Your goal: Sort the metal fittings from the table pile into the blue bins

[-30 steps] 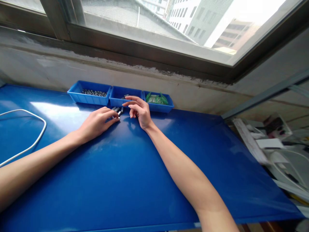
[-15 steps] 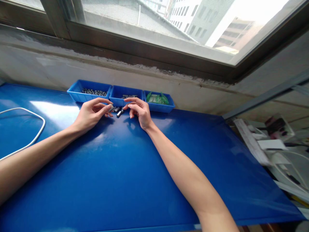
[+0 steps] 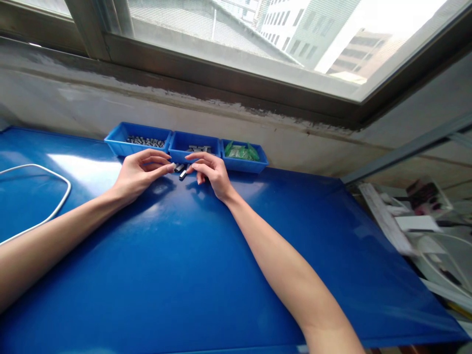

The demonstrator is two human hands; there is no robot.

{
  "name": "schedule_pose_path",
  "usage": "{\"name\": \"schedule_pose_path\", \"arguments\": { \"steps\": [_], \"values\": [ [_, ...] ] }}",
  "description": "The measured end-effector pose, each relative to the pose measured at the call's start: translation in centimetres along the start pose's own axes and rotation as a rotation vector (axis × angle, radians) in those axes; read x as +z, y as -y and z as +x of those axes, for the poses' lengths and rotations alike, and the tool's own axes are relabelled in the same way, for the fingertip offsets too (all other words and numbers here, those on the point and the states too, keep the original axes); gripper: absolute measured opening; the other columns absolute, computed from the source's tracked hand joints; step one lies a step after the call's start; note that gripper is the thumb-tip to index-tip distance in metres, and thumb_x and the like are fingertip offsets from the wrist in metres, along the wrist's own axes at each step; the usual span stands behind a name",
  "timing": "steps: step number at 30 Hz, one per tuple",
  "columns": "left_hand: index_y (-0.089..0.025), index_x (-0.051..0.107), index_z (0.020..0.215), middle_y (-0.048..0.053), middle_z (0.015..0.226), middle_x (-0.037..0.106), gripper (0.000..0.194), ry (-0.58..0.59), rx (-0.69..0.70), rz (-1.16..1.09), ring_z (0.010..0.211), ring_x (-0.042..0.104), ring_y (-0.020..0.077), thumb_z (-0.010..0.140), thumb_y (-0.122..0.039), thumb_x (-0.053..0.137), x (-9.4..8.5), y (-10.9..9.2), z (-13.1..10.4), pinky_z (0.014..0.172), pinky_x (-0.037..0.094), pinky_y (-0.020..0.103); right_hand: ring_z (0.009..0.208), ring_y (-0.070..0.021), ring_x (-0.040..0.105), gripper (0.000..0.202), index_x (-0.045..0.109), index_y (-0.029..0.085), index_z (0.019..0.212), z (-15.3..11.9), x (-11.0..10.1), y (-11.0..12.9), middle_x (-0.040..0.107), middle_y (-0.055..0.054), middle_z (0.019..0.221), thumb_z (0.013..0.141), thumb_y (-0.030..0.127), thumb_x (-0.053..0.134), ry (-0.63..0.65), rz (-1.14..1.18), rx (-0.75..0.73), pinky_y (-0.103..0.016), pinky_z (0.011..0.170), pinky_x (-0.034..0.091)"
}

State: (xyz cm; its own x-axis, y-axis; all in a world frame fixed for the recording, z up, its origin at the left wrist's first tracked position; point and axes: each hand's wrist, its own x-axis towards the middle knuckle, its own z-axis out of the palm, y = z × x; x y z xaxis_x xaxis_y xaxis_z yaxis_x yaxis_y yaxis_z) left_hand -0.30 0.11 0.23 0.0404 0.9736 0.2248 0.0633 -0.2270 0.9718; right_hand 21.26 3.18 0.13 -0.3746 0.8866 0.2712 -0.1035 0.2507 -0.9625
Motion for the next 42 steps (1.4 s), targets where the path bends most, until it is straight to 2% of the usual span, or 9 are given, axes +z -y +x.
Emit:
{"name": "schedule_pose_path", "arguments": {
  "steps": [6, 15, 17, 20, 24, 27, 29, 33, 42],
  "values": [
    [-0.015, 0.069, 0.109, 0.008, 0.098, 0.076, 0.058, 0.047, 0.005, -0.048, 0.087, 0.076, 0.0229, 0.064, -0.043, 0.092, -0.2, 0.3, 0.0, 0.08, 0.063, 0.033, 0.055, -0.0092, 0.053, 0.042, 0.069, 0.016, 0.119, -0.2, 0.5, 0.3, 0.077, -0.004, 0.087, 0.079, 0.027, 0.069, 0.162, -0.071, 0.008, -0.019, 0.042, 0.034],
    [-0.013, 0.069, 0.108, 0.009, 0.095, 0.075, 0.061, 0.077, 0.033, -0.021, 0.085, 0.075, 0.022, 0.061, -0.045, 0.093, 0.0, 0.5, -0.1, 0.083, 0.063, 0.036, 0.056, -0.0078, 0.052, 0.037, 0.074, 0.019, 0.115, -0.2, 0.4, 0.3, 0.077, -0.006, 0.104, 0.079, 0.029, 0.069, 0.223, -0.123, 0.043, -0.019, 0.044, 0.036],
    [-0.013, 0.069, 0.108, 0.009, 0.097, 0.075, 0.06, 0.081, 0.046, -0.013, 0.088, 0.074, 0.0226, 0.063, -0.045, 0.092, 0.1, 0.4, -0.1, 0.086, 0.063, 0.037, 0.053, -0.0074, 0.05, 0.036, 0.075, 0.018, 0.112, -0.2, 0.2, 0.2, 0.078, -0.006, 0.102, 0.078, 0.029, 0.068, 0.197, -0.093, 0.041, -0.02, 0.043, 0.035],
    [-0.015, 0.069, 0.108, 0.01, 0.103, 0.075, 0.048, 0.062, 0.129, 0.09, 0.093, 0.073, 0.0227, 0.075, -0.046, 0.083, 0.3, 0.3, -0.1, 0.089, 0.061, 0.037, 0.045, -0.0058, 0.042, 0.033, 0.075, 0.019, 0.108, 0.0, -0.1, 0.0, 0.078, -0.006, 0.095, 0.079, 0.028, 0.063, 0.067, -0.024, 0.011, -0.022, 0.04, 0.029],
    [-0.018, 0.073, 0.11, 0.011, 0.114, 0.073, 0.029, 0.036, 0.405, 0.531, 0.107, 0.065, 0.0256, 0.092, -0.038, 0.066, 0.7, 0.5, -0.2, 0.1, 0.053, 0.043, 0.044, -0.0065, 0.04, 0.036, 0.073, 0.021, 0.111, 0.1, -0.5, -0.1, 0.078, -0.006, 0.1, 0.079, 0.027, 0.057, -0.114, 0.063, -0.045, -0.024, 0.04, 0.027],
    [-0.017, 0.072, 0.12, 0.013, 0.127, 0.069, 0.031, 0.154, 0.569, 0.809, 0.121, 0.055, 0.0312, 0.094, -0.03, 0.061, 1.0, 0.9, -0.4, 0.107, 0.047, 0.05, 0.046, -0.0066, 0.042, 0.041, 0.07, 0.022, 0.118, 0.2, -0.5, -0.1, 0.076, -0.007, 0.113, 0.079, 0.029, 0.057, -0.176, 0.067, -0.055, -0.024, 0.041, 0.028],
    [-0.017, 0.072, 0.121, 0.012, 0.131, 0.067, 0.032, 0.206, 0.59, 0.897, 0.123, 0.052, 0.0328, 0.094, -0.027, 0.058, 1.0, 1.2, -0.6, 0.106, 0.047, 0.051, 0.046, -0.0065, 0.043, 0.046, 0.067, 0.023, 0.124, 0.2, -0.4, 0.0, 0.073, -0.008, 0.121, 0.08, 0.032, 0.057, -0.192, 0.046, -0.041, -0.024, 0.039, 0.026],
    [-0.019, 0.073, 0.118, 0.011, 0.124, 0.071, 0.028, 0.222, 0.581, 0.918, 0.119, 0.054, 0.0312, 0.095, -0.027, 0.058, 0.9, 1.3, -0.6, 0.101, 0.048, 0.05, 0.047, -0.006, 0.047, 0.051, 0.064, 0.024, 0.129, 0.3, -0.4, 0.0, 0.07, -0.009, 0.128, 0.08, 0.036, 0.059, -0.189, 0.042, -0.012, -0.024, 0.037, 0.022],
    [-0.022, 0.075, 0.106, 0.009, 0.102, 0.076, 0.02, 0.256, 0.624, 0.94, 0.105, 0.058, 0.0283, 0.096, -0.033, 0.061, 0.7, 1.0, -0.7, 0.093, 0.047, 0.047, 0.046, -0.0064, 0.049, 0.044, 0.066, 0.022, 0.121, 0.3, -0.2, 0.1, 0.075, -0.008, 0.115, 0.081, 0.038, 0.06, -0.16, 0.048, -0.003, -0.023, 0.038, 0.026]
  ]
}}
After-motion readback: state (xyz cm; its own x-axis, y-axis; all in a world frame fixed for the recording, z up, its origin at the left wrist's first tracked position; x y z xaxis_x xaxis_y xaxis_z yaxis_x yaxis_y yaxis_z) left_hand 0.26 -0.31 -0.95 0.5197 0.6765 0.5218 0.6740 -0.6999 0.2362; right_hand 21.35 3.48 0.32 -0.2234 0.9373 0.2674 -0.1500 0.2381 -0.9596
